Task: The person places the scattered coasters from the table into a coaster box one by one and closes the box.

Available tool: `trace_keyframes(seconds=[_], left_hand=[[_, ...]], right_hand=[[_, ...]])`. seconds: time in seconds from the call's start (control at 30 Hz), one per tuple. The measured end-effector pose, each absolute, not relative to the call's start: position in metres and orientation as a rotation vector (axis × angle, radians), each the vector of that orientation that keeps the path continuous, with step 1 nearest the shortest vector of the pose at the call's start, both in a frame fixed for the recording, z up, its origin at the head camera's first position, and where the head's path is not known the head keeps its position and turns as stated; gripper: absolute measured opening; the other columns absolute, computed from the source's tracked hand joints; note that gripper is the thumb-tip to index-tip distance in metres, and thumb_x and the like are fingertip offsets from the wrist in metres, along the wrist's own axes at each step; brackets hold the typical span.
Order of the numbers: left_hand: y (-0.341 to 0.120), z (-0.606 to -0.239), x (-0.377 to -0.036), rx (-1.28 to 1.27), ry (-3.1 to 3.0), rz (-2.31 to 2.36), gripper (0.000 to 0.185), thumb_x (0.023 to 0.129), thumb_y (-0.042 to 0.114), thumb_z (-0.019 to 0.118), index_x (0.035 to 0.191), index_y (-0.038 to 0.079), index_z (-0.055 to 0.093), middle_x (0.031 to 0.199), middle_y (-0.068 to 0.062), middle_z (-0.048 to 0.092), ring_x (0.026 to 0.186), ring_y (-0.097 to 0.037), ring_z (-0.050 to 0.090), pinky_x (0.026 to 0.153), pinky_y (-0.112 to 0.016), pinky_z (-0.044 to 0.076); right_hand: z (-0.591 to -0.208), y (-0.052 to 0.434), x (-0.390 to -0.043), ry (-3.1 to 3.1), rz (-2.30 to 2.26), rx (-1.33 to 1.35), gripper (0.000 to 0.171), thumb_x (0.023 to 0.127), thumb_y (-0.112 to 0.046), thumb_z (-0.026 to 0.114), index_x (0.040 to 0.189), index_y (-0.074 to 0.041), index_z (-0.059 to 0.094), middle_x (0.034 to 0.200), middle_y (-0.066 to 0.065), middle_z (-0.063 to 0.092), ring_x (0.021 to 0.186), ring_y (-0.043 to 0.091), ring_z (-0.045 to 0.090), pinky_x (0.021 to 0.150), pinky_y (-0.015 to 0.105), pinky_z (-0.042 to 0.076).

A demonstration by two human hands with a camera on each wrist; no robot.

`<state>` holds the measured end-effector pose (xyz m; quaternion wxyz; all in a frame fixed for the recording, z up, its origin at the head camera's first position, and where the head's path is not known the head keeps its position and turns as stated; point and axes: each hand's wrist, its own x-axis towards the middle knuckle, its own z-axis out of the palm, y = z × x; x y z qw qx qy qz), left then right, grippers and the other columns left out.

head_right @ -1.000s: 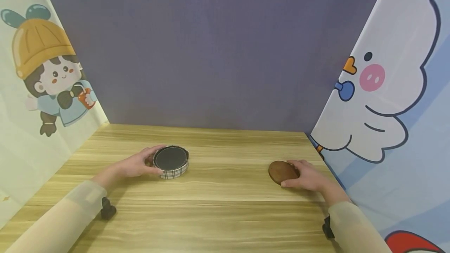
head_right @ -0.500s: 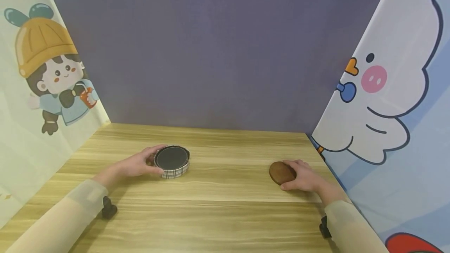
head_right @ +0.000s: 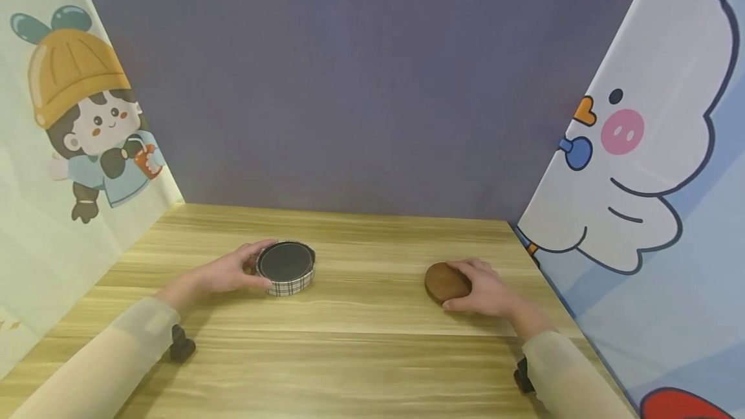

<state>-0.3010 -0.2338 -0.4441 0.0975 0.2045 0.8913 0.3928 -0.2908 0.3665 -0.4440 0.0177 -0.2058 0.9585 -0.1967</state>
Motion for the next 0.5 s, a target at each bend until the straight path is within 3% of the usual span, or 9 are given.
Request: trace_keyframes(seconds=[0.5], left_hand=[[-0.234,-0.442,-0.299,0.565,2.624,1.162,0.110,0.091,0.038,0.092,0.175,0.013,0.027,0.156,-0.031,0.040,0.137,-0.045,0.056,0.120,-0.072,0.044]], right_hand=[[-0.426,0.278,-0.301,2.845,-0.744,-0.749,0.100,0.088,-0.064,0.086,0.169,-0.022,0.044,0.169,0.016,0.042,0.156,0.047,0.035,0.114,0.075,0.045]])
